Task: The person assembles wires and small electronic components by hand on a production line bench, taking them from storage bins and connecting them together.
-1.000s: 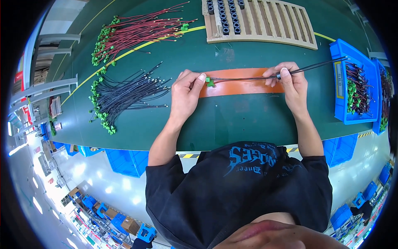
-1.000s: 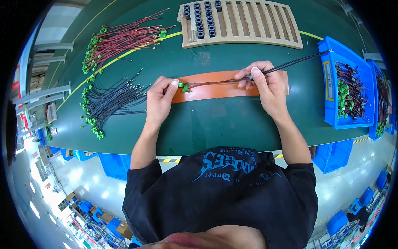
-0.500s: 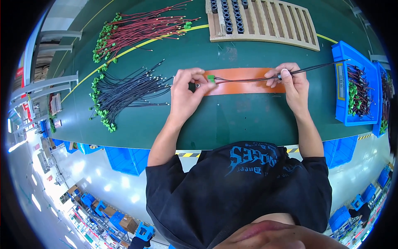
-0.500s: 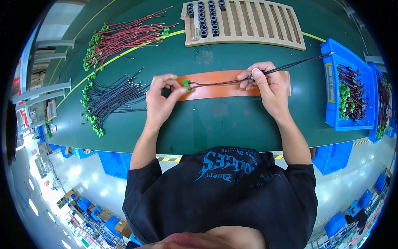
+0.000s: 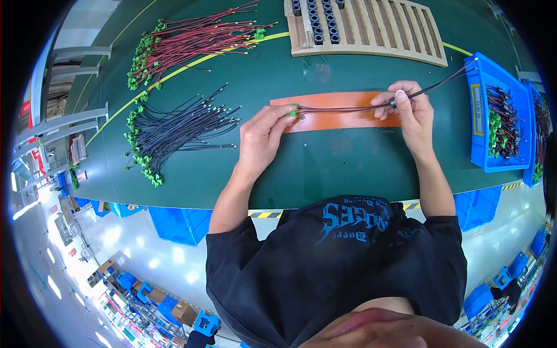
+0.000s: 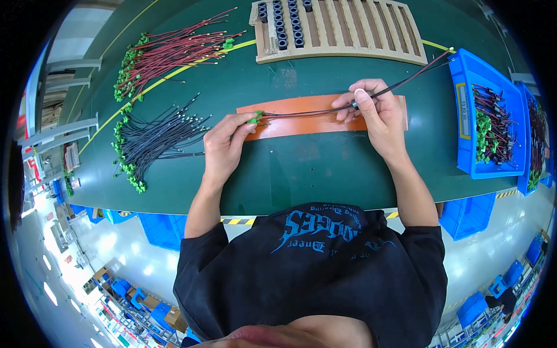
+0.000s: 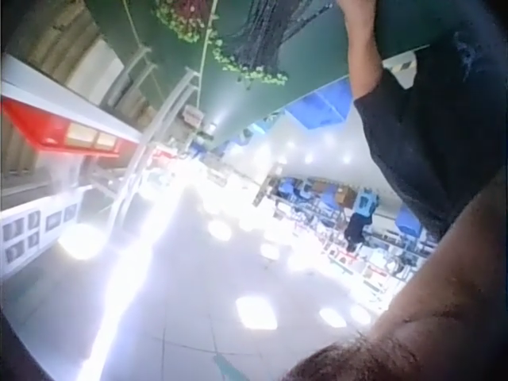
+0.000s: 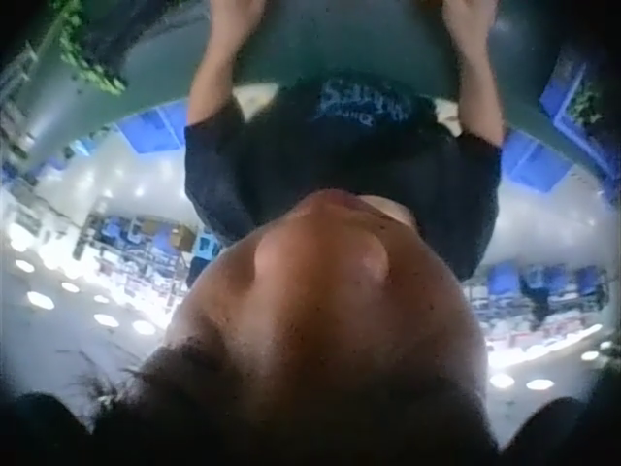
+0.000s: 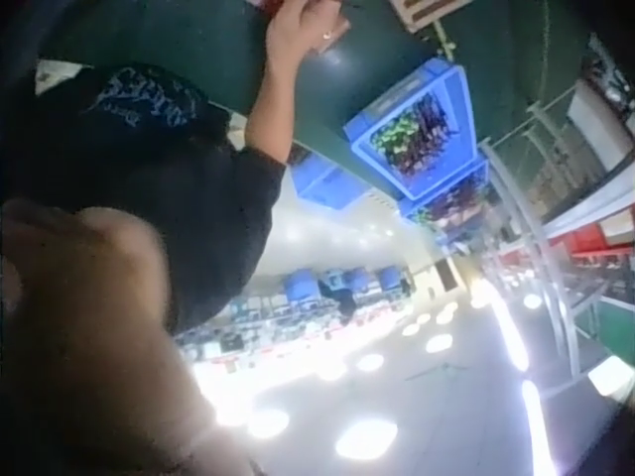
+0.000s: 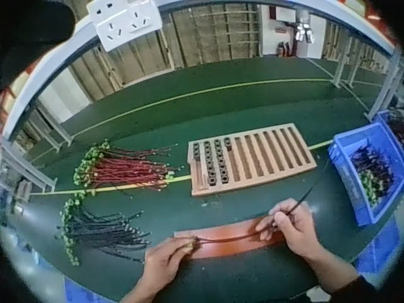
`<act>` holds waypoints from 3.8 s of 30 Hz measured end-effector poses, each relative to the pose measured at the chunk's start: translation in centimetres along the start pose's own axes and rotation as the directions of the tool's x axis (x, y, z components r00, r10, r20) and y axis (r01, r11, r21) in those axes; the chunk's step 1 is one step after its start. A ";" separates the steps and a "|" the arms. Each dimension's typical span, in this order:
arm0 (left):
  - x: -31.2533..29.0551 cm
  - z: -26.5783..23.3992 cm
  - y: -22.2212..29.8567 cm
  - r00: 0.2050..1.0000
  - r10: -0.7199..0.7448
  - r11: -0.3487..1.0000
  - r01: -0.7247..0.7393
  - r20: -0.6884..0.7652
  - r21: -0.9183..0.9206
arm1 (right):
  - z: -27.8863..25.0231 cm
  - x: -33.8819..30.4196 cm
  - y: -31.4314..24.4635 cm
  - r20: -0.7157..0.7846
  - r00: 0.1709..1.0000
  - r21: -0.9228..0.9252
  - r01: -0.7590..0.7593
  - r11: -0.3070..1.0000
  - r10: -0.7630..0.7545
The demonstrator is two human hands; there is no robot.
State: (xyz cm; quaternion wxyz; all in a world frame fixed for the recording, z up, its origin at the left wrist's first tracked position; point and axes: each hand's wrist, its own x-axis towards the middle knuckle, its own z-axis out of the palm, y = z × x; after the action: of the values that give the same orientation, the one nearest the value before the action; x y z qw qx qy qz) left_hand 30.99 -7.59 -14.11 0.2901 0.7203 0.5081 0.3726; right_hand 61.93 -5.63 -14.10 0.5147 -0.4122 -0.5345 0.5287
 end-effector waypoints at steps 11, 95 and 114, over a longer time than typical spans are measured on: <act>-0.3 1.3 -1.0 0.988 -0.149 0.930 0.151 0.030 -0.335 | -0.7 0.2 0.5 -0.009 1.000 0.044 -0.024 0.999 0.024; 4.2 12.4 4.1 0.944 -0.226 0.700 -0.014 -0.240 -0.714 | -1.6 0.4 1.1 0.267 0.964 -0.469 0.142 0.872 -0.013; 4.2 11.5 2.0 0.981 -0.192 0.551 0.102 -0.007 -0.828 | -0.4 2.8 1.9 0.127 0.907 0.032 -0.408 0.913 0.401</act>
State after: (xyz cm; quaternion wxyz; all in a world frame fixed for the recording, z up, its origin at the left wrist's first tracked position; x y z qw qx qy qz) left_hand 42.49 -4.67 -17.88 0.5976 0.4377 0.3473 0.5751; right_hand 61.74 -2.60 -15.72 0.3732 -0.4669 -0.4516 0.6624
